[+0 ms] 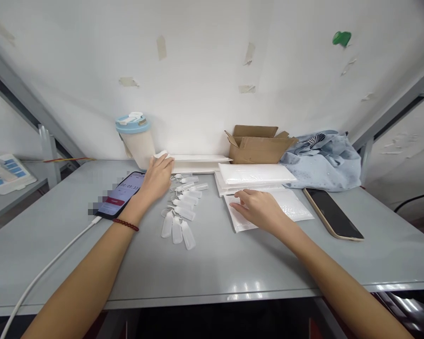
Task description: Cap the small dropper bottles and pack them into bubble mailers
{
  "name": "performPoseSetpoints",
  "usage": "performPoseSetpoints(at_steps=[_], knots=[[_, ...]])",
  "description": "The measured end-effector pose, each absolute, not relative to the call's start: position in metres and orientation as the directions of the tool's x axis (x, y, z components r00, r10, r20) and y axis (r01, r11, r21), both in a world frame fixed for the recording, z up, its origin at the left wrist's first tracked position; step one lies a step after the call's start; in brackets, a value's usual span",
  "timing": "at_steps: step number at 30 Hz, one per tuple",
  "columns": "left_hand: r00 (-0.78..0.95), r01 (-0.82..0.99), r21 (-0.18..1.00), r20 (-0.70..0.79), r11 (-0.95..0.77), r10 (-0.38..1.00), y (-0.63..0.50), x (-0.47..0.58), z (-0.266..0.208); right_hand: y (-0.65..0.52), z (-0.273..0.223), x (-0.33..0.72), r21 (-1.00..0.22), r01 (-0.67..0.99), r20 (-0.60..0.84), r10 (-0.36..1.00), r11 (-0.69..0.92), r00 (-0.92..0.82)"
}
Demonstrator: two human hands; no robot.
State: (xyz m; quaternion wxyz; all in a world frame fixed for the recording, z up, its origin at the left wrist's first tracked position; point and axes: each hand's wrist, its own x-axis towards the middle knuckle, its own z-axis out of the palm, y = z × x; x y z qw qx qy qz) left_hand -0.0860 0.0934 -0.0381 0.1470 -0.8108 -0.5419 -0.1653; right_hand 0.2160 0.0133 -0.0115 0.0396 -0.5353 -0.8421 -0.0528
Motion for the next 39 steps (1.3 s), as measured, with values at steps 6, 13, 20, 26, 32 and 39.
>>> performPoseSetpoints(at_steps=[6,13,20,26,32,39], knots=[[0.316,0.929,-0.026,0.573,-0.369,0.756,0.082,-0.087,-0.019,0.014,-0.014,0.217,0.034,0.889,0.228,0.862,0.458,-0.453],[0.261,0.929,0.017,0.676,-0.369,0.689,0.069,-0.091,-0.005,0.017,-0.022,0.222,0.01,0.848,0.487,0.738,0.53,-0.466],[0.297,0.901,0.102,0.564,-0.421,0.771,0.086,-0.089,-0.034,0.018,-0.025,0.221,-0.004,0.826,0.512,0.711,0.563,-0.482],[0.224,0.906,0.209,0.498,-0.367,0.838,0.102,-0.093,-0.053,0.016,-0.025,0.22,0.0,0.815,0.509,0.702,0.579,-0.498],[0.183,0.906,0.254,0.483,-0.337,0.856,0.103,-0.091,-0.053,0.015,-0.026,0.219,0.003,0.808,0.515,0.692,0.589,-0.506],[0.244,0.893,0.225,0.485,-0.389,0.84,0.102,-0.088,-0.052,0.012,-0.025,0.217,-0.001,0.795,0.512,0.683,0.606,-0.521]])
